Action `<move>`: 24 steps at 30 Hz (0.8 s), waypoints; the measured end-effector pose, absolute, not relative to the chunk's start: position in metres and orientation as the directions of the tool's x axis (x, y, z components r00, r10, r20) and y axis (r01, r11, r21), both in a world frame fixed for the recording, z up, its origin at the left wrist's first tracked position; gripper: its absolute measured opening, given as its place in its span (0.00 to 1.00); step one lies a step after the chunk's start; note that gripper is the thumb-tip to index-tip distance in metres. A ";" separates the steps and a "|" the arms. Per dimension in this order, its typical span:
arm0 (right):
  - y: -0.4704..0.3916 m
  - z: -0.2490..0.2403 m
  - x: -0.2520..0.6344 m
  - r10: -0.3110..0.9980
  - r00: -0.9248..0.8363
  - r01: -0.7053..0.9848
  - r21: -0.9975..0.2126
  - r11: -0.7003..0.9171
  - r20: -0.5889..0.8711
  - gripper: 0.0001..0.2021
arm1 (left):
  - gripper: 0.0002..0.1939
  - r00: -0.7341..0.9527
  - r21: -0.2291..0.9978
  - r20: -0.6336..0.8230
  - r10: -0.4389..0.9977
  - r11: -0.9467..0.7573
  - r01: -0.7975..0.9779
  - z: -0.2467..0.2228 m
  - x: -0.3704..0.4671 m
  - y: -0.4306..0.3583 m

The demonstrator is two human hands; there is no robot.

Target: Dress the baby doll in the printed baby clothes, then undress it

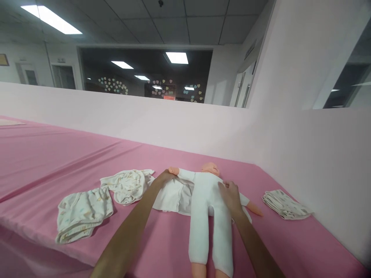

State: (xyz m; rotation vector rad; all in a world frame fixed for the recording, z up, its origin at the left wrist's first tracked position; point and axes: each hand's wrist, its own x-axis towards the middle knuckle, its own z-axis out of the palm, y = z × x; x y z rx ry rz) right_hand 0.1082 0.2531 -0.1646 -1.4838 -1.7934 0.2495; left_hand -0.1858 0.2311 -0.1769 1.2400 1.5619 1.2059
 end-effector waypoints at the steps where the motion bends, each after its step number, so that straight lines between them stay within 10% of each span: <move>1: 0.252 -0.158 0.098 0.895 -0.029 0.737 -0.595 0.320 0.445 0.22 | 0.10 -0.183 0.975 -0.034 0.983 0.073 0.210 -0.173 -0.187 0.229; 9: 0.253 -0.138 -0.001 0.694 -0.618 0.507 -0.488 0.711 0.369 0.23 | 0.08 -0.151 0.997 0.009 0.988 0.002 0.078 -0.152 -0.193 0.221; 18: 0.270 -0.145 -0.018 0.766 -0.577 0.582 -0.515 0.629 0.284 0.22 | 0.18 -0.431 0.994 0.105 0.896 -0.090 0.055 -0.116 -0.187 0.213; 24: 0.268 -0.150 -0.027 0.853 -0.461 0.752 -0.403 0.522 0.245 0.18 | 0.11 -0.336 0.952 0.307 0.890 -0.287 0.109 -0.090 -0.139 0.198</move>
